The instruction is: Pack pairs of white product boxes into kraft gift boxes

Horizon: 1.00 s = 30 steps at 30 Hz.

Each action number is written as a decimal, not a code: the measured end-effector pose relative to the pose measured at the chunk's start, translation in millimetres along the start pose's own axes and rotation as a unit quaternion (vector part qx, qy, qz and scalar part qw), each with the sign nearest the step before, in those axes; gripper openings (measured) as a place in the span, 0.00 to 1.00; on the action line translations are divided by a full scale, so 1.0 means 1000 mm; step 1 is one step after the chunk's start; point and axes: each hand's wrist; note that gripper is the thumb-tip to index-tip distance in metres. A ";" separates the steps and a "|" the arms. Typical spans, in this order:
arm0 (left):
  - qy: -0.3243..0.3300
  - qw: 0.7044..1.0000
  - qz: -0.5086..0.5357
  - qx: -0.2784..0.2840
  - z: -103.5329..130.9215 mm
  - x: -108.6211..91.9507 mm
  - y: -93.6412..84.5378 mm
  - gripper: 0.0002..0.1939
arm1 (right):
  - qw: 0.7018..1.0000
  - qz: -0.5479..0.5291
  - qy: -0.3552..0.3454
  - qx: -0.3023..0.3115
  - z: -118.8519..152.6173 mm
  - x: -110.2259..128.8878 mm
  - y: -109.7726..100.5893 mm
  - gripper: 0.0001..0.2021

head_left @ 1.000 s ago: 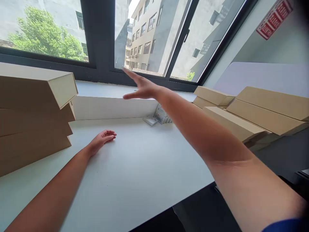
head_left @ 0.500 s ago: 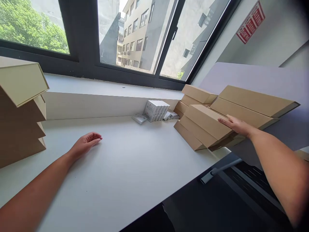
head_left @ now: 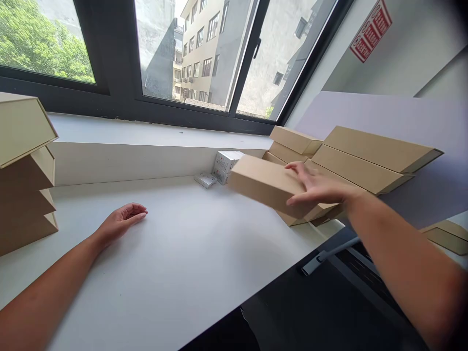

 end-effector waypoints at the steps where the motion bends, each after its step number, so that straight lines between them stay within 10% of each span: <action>1: -0.002 1.000 0.009 0.004 0.001 -0.002 0.000 0.30 | 0.997 -0.031 -0.021 0.070 0.004 0.034 0.015 0.50; 5: 0.002 0.999 0.033 0.027 0.002 -0.007 -0.002 0.35 | 0.955 -0.155 -0.123 0.221 0.005 0.146 0.102 0.54; 10: 0.029 1.000 0.001 0.006 0.004 -0.003 0.000 0.29 | 0.966 -0.197 -0.118 0.122 -0.028 0.207 0.172 0.55; 18: -0.046 0.961 -0.191 -0.193 0.006 -0.011 0.002 0.29 | 0.964 -0.240 -0.076 0.082 -0.058 0.243 0.184 0.50; 23: -0.070 0.964 -0.115 -0.229 0.004 -0.019 0.007 0.25 | 0.957 -0.282 -0.064 0.033 -0.058 0.246 0.194 0.33; 30: -0.075 0.986 0.143 -0.047 0.012 -0.065 -0.043 0.41 | 0.834 -0.546 0.011 -0.075 -0.057 0.226 0.230 0.38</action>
Point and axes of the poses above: each hand's wrist, its own z-axis away from the middle knuckle, its own y-axis out of the palm, x = y × z, and after that the axes turned 2 degrees about -x, right-handed
